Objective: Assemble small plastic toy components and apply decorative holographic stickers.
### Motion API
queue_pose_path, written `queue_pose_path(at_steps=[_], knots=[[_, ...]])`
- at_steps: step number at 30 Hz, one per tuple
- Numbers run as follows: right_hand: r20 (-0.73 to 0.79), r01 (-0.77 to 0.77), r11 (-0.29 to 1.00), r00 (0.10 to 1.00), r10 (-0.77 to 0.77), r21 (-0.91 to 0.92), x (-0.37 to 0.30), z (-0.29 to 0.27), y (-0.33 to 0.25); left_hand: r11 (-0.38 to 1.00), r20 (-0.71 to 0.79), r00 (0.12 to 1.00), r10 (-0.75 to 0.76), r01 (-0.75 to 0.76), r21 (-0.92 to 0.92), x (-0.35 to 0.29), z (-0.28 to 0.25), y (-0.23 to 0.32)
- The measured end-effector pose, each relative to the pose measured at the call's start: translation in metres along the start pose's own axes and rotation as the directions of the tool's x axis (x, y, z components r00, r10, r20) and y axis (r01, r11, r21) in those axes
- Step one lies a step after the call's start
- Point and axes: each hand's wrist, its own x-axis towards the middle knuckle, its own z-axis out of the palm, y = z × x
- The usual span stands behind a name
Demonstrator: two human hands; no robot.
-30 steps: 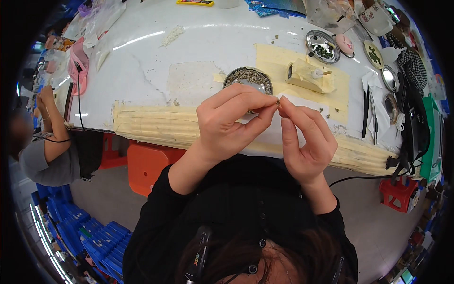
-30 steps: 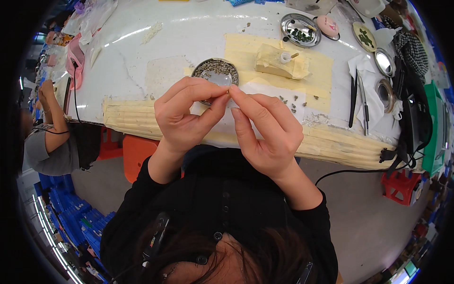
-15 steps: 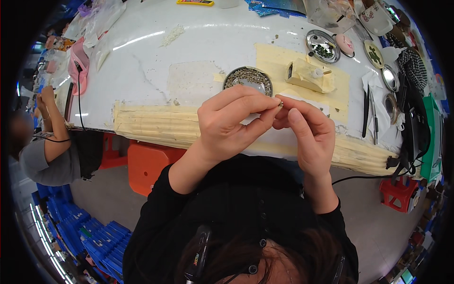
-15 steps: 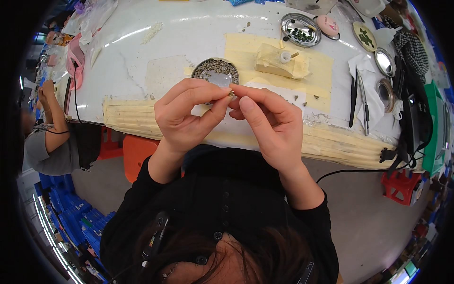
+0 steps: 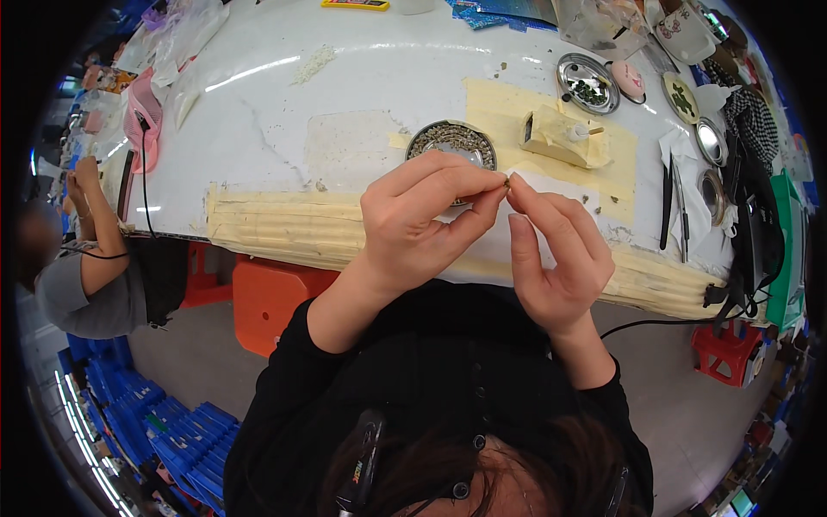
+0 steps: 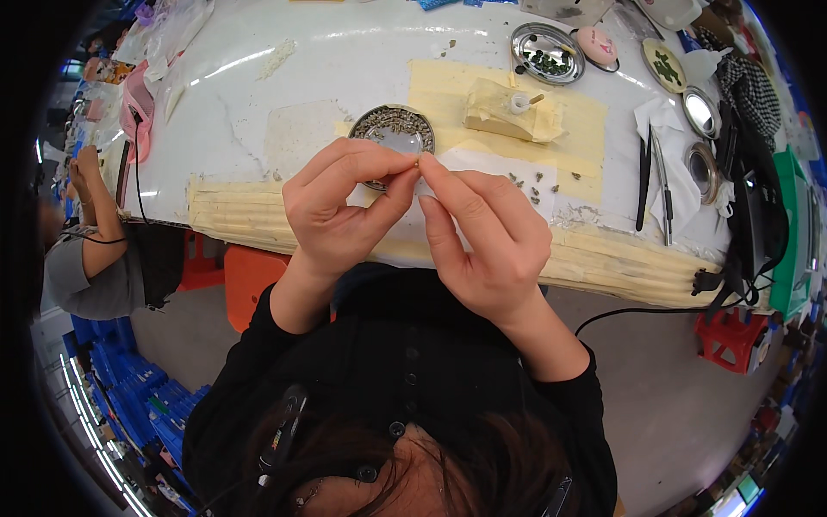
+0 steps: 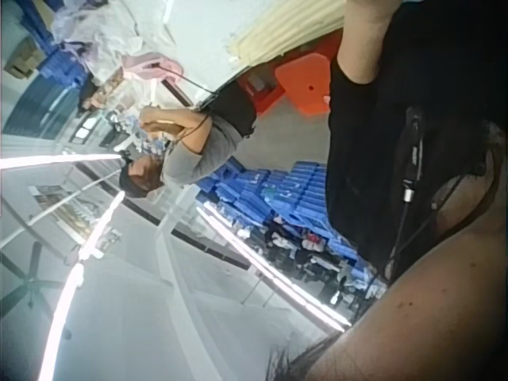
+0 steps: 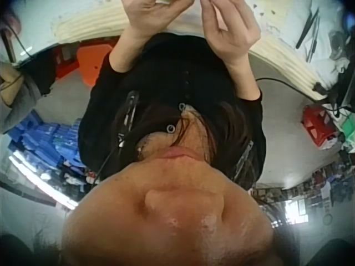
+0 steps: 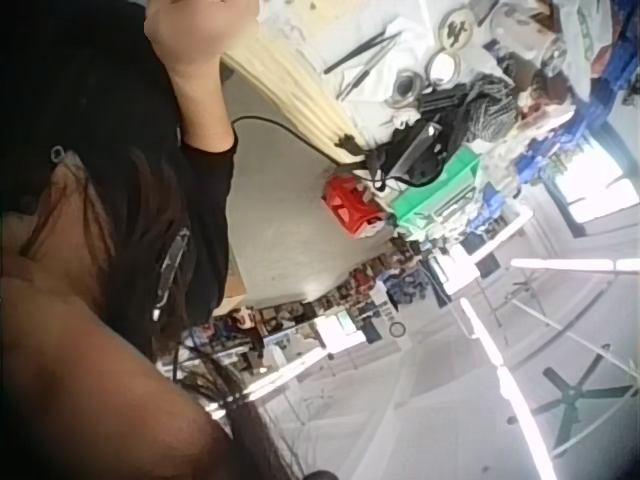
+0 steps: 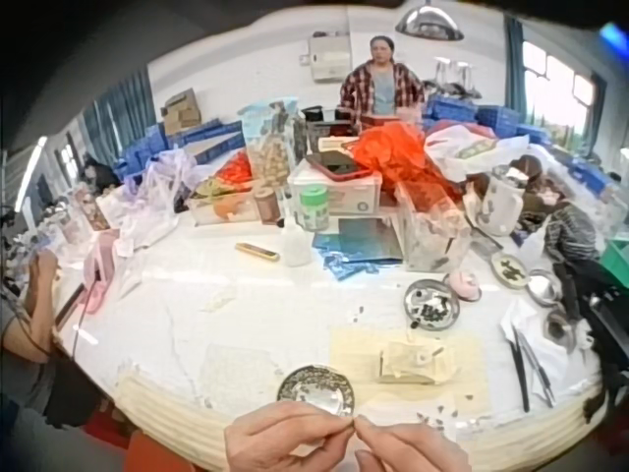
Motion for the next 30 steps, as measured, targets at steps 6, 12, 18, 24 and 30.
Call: queue_pose_path(at_steps=[6, 12, 18, 24, 30], knots=[[-0.05, 0.116, 0.99, 0.991, -0.12, -0.079, -0.002, 0.005, 0.005, 1.0, 0.007, 1.0, -0.003, 0.003, 0.002, 0.0, 0.0, 0.0], [-0.028, -0.01, 1.0, 1.0, 0.01, 0.005, -0.004, 0.003, 0.003, 1.0, 0.016, 1.0, -0.007, 0.007, -0.003, 0.001, -0.002, 0.0], [0.135, -0.35, 0.851, 0.937, 0.323, 0.392, -0.005, -0.002, 0.001, 0.999, 0.029, 1.0, 0.008, -0.006, -0.049, -0.002, -0.003, -0.001], [0.374, -0.599, 0.468, 0.788, 0.489, 0.65, -0.003, -0.011, -0.002, 0.999, 0.042, 0.999, 0.024, -0.022, -0.048, -0.001, -0.003, 0.001], [0.472, -0.664, 0.299, 0.718, 0.511, 0.686, -0.001, -0.013, 0.006, 0.998, 0.054, 0.997, 0.05, -0.047, -0.045, -0.001, -0.003, 0.001]])
